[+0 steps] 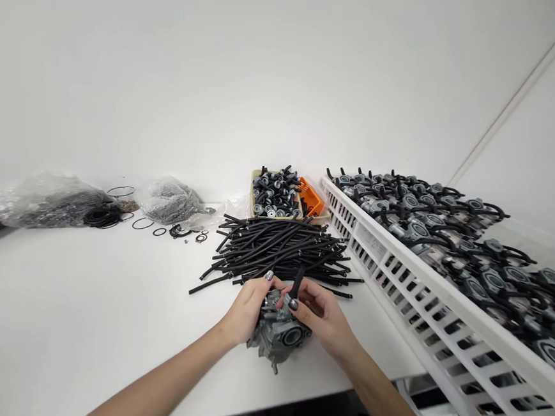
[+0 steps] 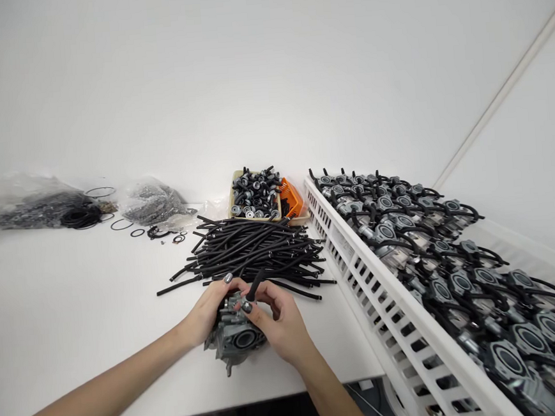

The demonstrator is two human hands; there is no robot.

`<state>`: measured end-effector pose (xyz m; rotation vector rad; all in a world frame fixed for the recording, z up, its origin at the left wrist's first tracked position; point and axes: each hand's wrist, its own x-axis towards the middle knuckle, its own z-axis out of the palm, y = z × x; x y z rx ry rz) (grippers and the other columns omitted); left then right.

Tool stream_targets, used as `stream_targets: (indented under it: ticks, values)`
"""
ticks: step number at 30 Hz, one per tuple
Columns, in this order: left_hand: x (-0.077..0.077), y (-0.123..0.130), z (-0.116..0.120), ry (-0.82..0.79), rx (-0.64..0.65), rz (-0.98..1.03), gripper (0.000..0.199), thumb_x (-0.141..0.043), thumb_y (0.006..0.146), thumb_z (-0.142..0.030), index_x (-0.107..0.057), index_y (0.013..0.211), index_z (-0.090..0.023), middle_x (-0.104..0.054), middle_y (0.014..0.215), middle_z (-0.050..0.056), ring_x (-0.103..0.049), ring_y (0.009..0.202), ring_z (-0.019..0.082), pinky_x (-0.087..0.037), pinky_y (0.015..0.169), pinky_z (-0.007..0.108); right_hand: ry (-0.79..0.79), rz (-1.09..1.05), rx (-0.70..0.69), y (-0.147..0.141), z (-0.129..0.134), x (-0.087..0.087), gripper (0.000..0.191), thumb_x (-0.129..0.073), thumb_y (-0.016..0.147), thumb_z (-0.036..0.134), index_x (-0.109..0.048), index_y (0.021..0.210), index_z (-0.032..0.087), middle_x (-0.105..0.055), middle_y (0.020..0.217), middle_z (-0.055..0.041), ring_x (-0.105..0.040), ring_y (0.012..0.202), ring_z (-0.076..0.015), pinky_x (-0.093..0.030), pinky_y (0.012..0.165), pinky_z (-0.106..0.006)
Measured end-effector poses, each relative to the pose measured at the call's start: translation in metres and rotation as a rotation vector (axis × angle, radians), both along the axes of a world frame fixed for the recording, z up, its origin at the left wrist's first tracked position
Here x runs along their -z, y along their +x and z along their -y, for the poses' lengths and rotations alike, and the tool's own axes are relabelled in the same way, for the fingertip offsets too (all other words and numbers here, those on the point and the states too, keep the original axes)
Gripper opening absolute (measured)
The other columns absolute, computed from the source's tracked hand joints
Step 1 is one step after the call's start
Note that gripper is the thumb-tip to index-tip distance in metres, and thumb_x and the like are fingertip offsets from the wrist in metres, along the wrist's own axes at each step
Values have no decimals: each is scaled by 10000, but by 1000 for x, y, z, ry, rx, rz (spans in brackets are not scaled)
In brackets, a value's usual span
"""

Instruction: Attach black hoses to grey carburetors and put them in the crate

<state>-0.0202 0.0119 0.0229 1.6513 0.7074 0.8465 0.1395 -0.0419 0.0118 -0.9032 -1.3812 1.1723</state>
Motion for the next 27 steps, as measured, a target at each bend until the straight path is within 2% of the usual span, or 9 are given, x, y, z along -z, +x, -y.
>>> stream_targets:
  ticks: [3, 11, 14, 17, 22, 27]
  values:
    - [2, 0, -1, 24, 0, -3, 537, -288, 924, -521, -581, 664, -153, -561, 629, 21, -481, 631, 158, -405, 654, 282, -3, 14, -1, 0, 0, -1, 294, -632, 834, 448, -652, 989, 199, -705, 883, -68, -645, 861, -210, -476, 785, -310]
    - [2, -2, 2, 16, -28, -9, 495, -288, 942, -453, -581, 669, -162, -569, 633, 9, -502, 646, 156, -412, 685, 275, 53, 86, 62, -4, -3, 1, 234, -671, 816, 402, -658, 928, 197, -718, 875, -56, -643, 868, -203, -474, 806, -305]
    - [4, -2, 0, 34, -59, 14, 499, -326, 929, -479, -623, 692, -156, -615, 680, 31, -528, 694, 174, -418, 724, 290, 26, -12, 31, -2, -2, 0, 270, -641, 839, 419, -666, 1020, 221, -721, 976, -75, -647, 948, -215, -471, 869, -333]
    - [5, -2, 0, 18, -35, 57, 501, -350, 917, -503, -657, 752, -144, -649, 735, 59, -547, 715, 187, -424, 729, 297, -37, -159, 6, 0, -4, -1, 320, -601, 860, 454, -662, 1092, 242, -722, 1026, -85, -653, 982, -223, -461, 916, -376]
    - [4, -2, 1, -26, -34, 61, 495, -360, 913, -520, -623, 731, -142, -606, 662, 35, -502, 622, 154, -407, 623, 266, -33, -188, 73, -1, -11, 0, 263, -679, 801, 439, -722, 923, 209, -749, 821, -69, -678, 831, -220, -490, 818, -361]
    - [6, -2, 0, -59, -20, 60, 518, -350, 895, -564, -627, 764, -146, -624, 668, 43, -528, 619, 165, -418, 615, 271, 41, -94, 263, -4, -10, -1, 156, -749, 732, 342, -703, 777, 201, -728, 757, -40, -658, 758, -196, -499, 739, -321]
